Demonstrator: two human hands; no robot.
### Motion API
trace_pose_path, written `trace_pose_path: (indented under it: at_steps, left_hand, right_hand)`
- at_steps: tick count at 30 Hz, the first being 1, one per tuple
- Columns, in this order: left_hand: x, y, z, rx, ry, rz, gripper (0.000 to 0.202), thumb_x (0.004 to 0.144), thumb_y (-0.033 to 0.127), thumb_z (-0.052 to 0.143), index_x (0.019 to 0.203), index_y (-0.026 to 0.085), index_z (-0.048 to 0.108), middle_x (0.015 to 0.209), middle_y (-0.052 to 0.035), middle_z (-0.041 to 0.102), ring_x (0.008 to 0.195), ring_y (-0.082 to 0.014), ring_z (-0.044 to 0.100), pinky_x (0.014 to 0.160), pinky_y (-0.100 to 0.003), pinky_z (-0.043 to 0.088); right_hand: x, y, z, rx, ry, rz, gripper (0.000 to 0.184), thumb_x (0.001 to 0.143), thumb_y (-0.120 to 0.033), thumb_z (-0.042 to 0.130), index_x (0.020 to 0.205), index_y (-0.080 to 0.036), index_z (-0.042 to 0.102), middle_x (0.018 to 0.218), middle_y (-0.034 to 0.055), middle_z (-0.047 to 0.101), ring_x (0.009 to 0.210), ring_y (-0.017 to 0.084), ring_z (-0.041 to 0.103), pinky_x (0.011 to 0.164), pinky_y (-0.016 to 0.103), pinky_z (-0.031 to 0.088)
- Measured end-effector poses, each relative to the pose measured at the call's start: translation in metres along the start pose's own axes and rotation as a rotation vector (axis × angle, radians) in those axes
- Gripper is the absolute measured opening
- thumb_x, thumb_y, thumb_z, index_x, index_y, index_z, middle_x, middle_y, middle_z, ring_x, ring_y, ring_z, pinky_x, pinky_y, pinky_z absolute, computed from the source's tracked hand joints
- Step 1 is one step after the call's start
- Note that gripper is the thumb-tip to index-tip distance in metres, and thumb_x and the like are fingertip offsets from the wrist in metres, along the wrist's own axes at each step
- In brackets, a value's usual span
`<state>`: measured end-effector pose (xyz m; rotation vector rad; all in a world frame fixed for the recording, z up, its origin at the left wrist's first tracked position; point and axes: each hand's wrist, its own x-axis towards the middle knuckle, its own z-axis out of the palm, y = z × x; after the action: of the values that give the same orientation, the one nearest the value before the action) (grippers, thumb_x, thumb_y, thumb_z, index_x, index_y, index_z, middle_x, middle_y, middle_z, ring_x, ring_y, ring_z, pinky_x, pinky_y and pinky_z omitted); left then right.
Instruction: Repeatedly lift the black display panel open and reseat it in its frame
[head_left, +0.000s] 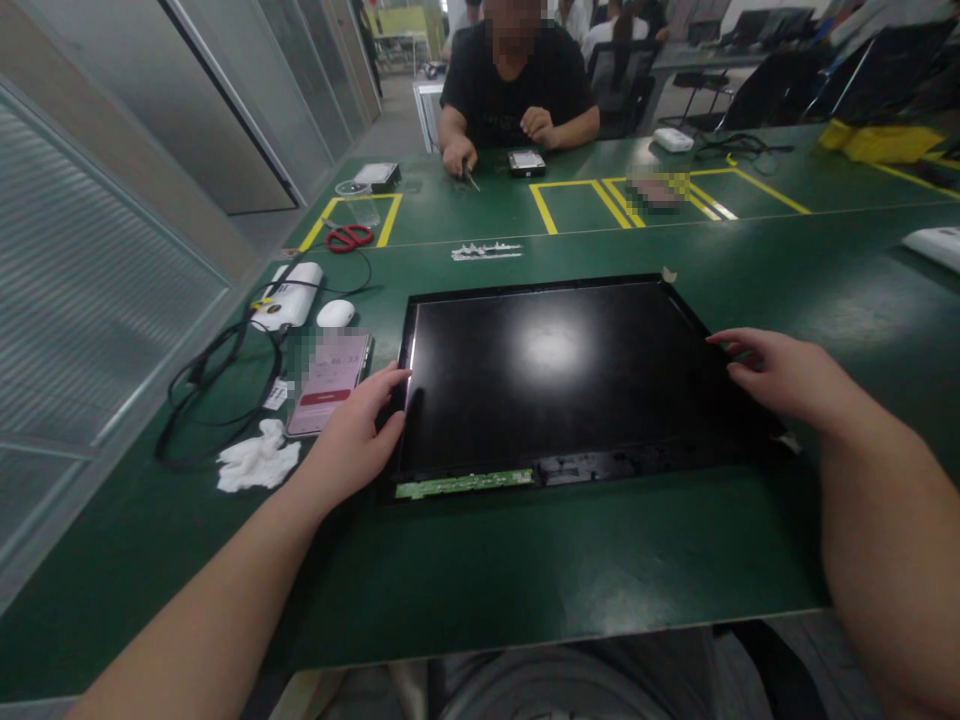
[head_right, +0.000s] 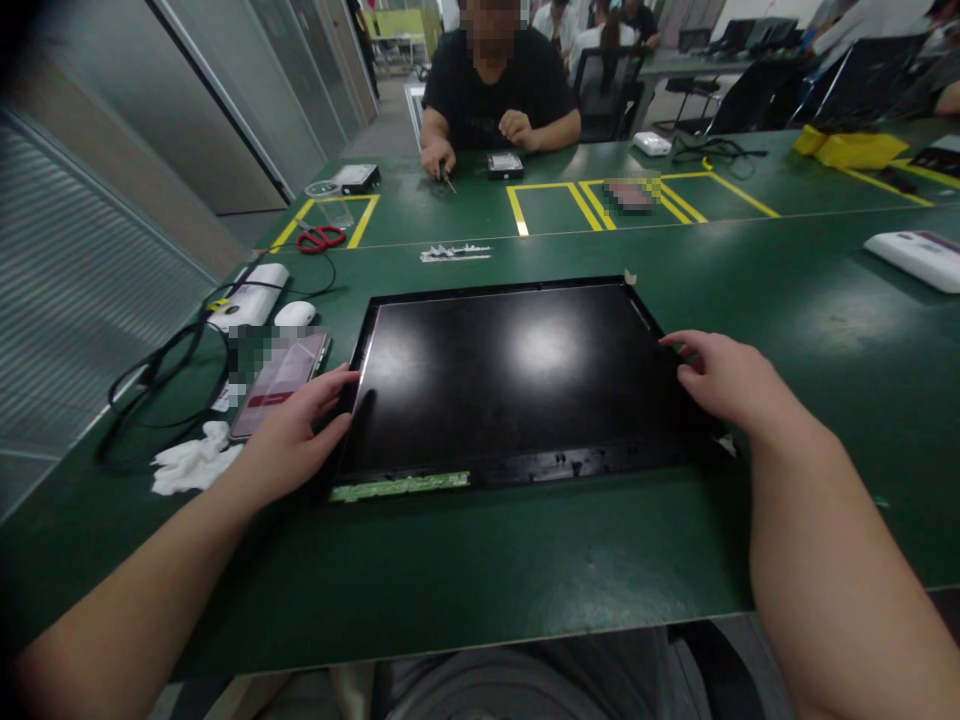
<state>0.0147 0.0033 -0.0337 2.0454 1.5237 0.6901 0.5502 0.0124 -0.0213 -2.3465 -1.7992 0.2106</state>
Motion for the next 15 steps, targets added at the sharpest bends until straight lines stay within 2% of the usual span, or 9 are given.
trace_pose_path:
  at_steps: [9, 15]
  left_hand:
    - [-0.0003, 0.0017, -0.0008, 0.013, -0.008, 0.002, 0.056, 0.096, 0.033, 0.056, 0.149, 0.014, 0.06, 0.169, -0.0234, 0.051, 0.159, -0.039, 0.047, 0.127, -0.064, 0.043]
    - [-0.0001, 0.0007, -0.0003, -0.009, -0.004, 0.011, 0.053, 0.096, 0.031, 0.057, 0.147, 0.019, 0.061, 0.169, -0.0202, 0.053, 0.16, -0.0379, 0.046, 0.127, -0.063, 0.044]
  right_hand:
    - [0.002, 0.0015, 0.0071, 0.12, 0.043, 0.052, 0.054, 0.07, -0.025, 0.062, 0.12, -0.028, 0.081, 0.103, 0.0054, 0.077, 0.081, 0.021, 0.068, 0.081, 0.039, 0.055]
    - [0.0053, 0.0086, 0.0089, 0.19, 0.056, 0.028, 0.053, 0.067, -0.027, 0.065, 0.117, -0.028, 0.08, 0.091, 0.0037, 0.072, 0.077, 0.022, 0.068, 0.08, 0.04, 0.056]
